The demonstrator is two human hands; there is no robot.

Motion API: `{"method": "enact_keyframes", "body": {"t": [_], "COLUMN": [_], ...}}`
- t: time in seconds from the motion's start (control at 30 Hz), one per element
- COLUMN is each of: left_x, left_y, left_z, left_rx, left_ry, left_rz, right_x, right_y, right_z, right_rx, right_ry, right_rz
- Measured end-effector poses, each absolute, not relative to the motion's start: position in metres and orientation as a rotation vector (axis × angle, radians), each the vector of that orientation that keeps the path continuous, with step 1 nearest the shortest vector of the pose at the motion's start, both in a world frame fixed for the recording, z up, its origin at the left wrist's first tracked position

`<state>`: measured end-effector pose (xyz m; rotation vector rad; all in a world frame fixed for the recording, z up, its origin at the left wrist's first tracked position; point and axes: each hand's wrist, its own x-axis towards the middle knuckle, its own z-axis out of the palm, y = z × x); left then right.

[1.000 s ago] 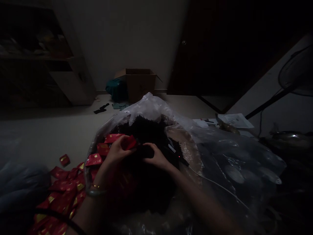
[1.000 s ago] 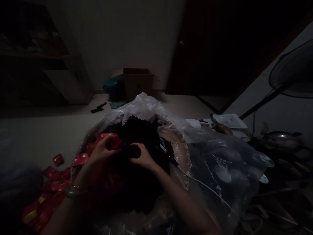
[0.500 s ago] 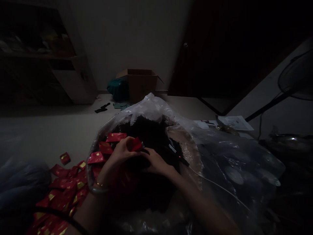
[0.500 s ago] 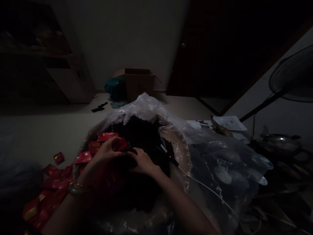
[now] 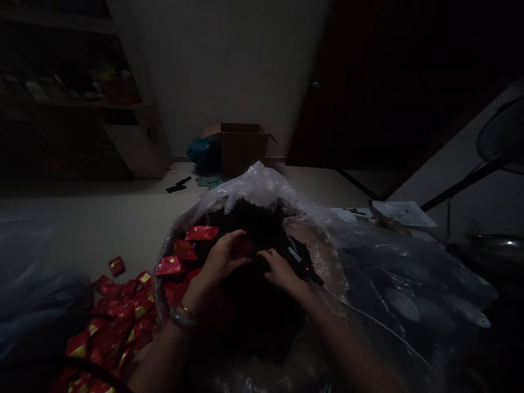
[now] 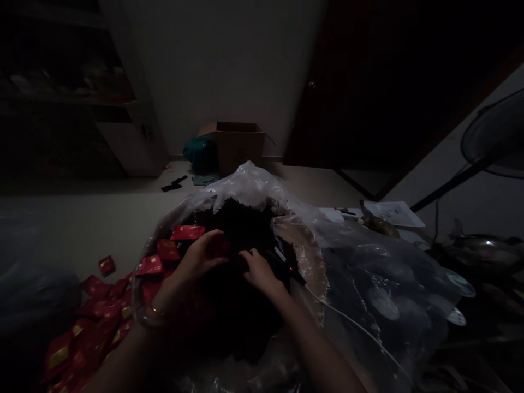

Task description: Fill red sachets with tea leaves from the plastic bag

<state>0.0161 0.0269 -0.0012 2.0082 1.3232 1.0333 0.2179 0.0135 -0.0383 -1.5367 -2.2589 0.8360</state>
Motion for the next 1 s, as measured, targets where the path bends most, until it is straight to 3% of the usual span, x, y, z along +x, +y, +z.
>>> {"method": "enact_keyframes", "body": {"t": [0.17, 0.3, 0.57, 0.8, 1.0], "left_x": [0.012, 0.011, -0.008, -0.002, 0.003], "left_y": [0.028, 0.029, 0.031, 0.035, 0.031], "left_z": [-0.003, 0.002, 0.014, 0.006, 0.008], "left_rx": [2.14, 2.135, 2.192, 2.1, 2.314], "left_ry": [1.241, 1.211, 1.302, 1.433, 1.369], "left_rz": [1.069, 1.088, 1.108, 1.53, 1.275], "right_x": [0.236, 0.246, 0.232, 0.222, 0.231], "right_y": [0.026, 0.03, 0.01, 0.015, 0.02], "right_z": [-0.042, -0.04, -0.041, -0.049, -0.062], "right_rx": [-1.263, -1.394, -1.808, -1.437, -1.656], "right_ry": [-1.862, -1.62, -2.203, -2.117, -2.146], "right_rz": [1.086, 1.245, 1.024, 0.925, 1.009]}}
